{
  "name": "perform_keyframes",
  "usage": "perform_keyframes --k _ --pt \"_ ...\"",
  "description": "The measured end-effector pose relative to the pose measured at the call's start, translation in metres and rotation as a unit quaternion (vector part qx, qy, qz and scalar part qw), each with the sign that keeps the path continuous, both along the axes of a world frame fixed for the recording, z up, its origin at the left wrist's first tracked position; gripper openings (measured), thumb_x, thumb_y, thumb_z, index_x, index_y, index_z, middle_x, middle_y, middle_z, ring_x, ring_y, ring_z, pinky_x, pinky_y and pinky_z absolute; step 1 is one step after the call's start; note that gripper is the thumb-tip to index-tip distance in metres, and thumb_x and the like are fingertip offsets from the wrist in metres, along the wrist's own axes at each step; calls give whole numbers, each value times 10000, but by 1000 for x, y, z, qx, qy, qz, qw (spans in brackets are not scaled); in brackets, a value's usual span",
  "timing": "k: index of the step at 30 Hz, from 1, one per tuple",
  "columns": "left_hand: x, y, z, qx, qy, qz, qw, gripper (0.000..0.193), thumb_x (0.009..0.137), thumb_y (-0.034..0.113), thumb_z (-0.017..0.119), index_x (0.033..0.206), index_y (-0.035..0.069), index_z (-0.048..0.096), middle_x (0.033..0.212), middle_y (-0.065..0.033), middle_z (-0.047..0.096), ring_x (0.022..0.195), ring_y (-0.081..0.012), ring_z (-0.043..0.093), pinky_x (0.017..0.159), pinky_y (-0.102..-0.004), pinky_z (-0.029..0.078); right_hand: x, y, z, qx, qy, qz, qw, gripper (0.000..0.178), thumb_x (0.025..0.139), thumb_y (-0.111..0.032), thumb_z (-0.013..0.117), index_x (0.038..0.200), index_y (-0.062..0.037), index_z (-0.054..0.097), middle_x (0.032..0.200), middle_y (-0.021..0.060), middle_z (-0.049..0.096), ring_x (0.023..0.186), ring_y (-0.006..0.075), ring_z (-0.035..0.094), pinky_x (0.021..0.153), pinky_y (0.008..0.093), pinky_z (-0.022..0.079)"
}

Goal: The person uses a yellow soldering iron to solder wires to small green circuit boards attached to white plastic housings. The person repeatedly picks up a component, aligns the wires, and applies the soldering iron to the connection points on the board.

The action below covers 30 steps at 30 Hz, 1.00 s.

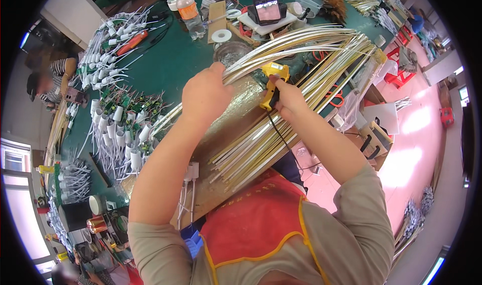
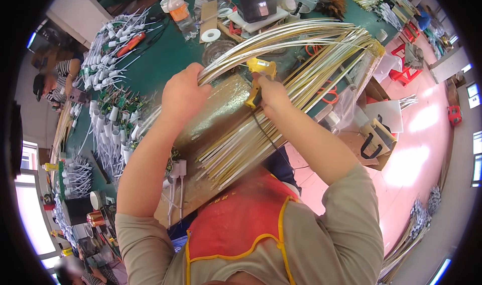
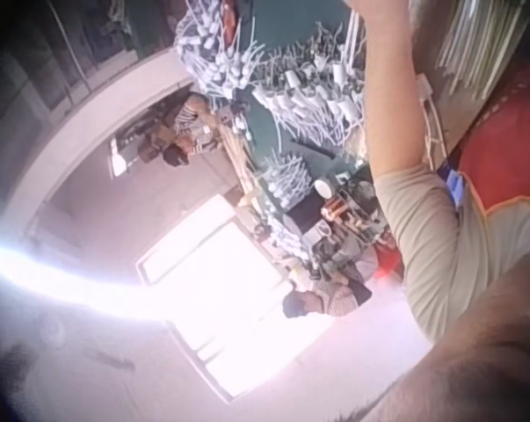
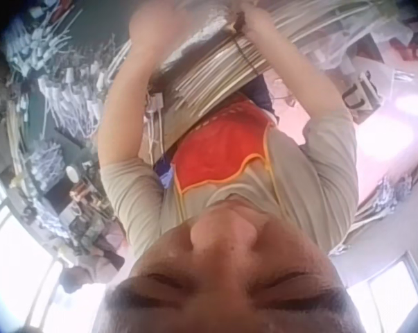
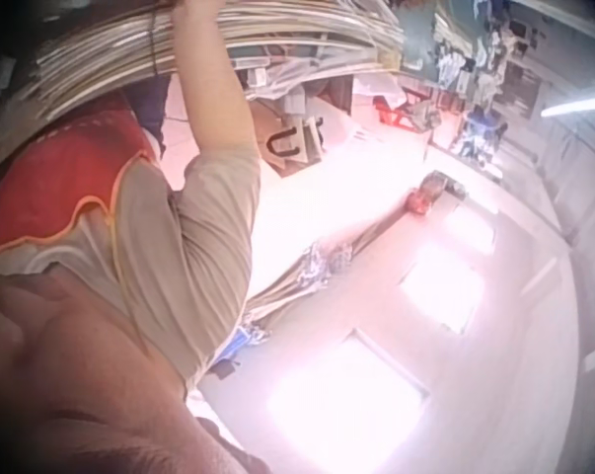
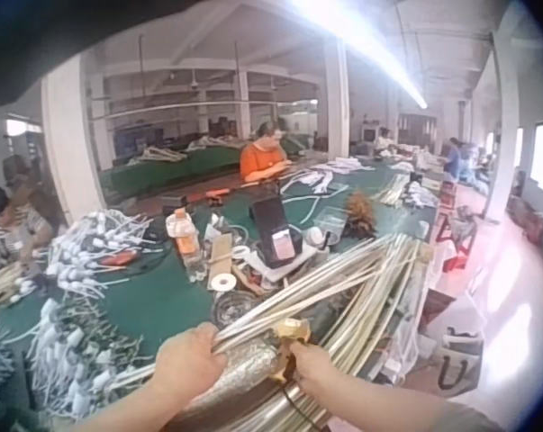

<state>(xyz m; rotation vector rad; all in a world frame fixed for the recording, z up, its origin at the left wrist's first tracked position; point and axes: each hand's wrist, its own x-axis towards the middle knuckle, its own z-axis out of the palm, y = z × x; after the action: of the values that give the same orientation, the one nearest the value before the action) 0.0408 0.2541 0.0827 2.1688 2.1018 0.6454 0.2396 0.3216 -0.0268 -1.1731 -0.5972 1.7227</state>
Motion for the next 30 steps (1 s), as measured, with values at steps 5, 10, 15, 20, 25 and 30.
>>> perform_keyframes --k 5,10,15,20,25,30 --pt "4 -7 12 -49 -16 25 998 324 757 167 620 1058 50 597 994 -195 659 935 -382 624 824 -460 479 33 -9 35 97 -33 -48 994 569 862 -374 709 1204 35 511 1154 138 590 1115 269 547 982 415 445" --pt "9 -12 12 -31 -35 21 999 333 761 159 615 1074 49 591 983 -194 657 935 -391 617 822 -467 476 49 38 59 56 151 -99 982 846 878 -547 617 1438 -9 280 1388 231 387 1260 372 446 1051 524 380" --pt "11 -15 9 -7 -9 0 1000 337 771 153 602 1090 48 577 972 -197 653 933 -399 613 811 -472 471 35 105 90 70 283 -149 945 731 943 -524 507 1413 -6 294 1299 269 446 1159 418 514 974 582 447" --pt "14 -19 19 -17 -20 20 999 290 782 149 595 1046 42 545 935 -209 640 885 -410 615 774 -487 475 32 149 129 105 322 -131 932 505 970 -375 473 1249 44 431 1092 274 559 978 421 586 913 563 486" --pt "-2 -25 25 18 -34 35 999 253 779 137 604 1000 44 522 872 -202 629 825 -418 615 738 -494 482 11 146 180 98 300 -155 936 347 937 -325 532 1063 -2 523 856 160 624 792 322 626 775 505 531" --pt "-19 -45 35 34 -85 61 994 299 787 129 599 1071 56 540 872 -225 629 818 -429 612 729 -481 476 -2 144 215 170 326 -28 930 274 931 -275 546 966 -4 524 748 124 579 699 286 608 716 494 535"
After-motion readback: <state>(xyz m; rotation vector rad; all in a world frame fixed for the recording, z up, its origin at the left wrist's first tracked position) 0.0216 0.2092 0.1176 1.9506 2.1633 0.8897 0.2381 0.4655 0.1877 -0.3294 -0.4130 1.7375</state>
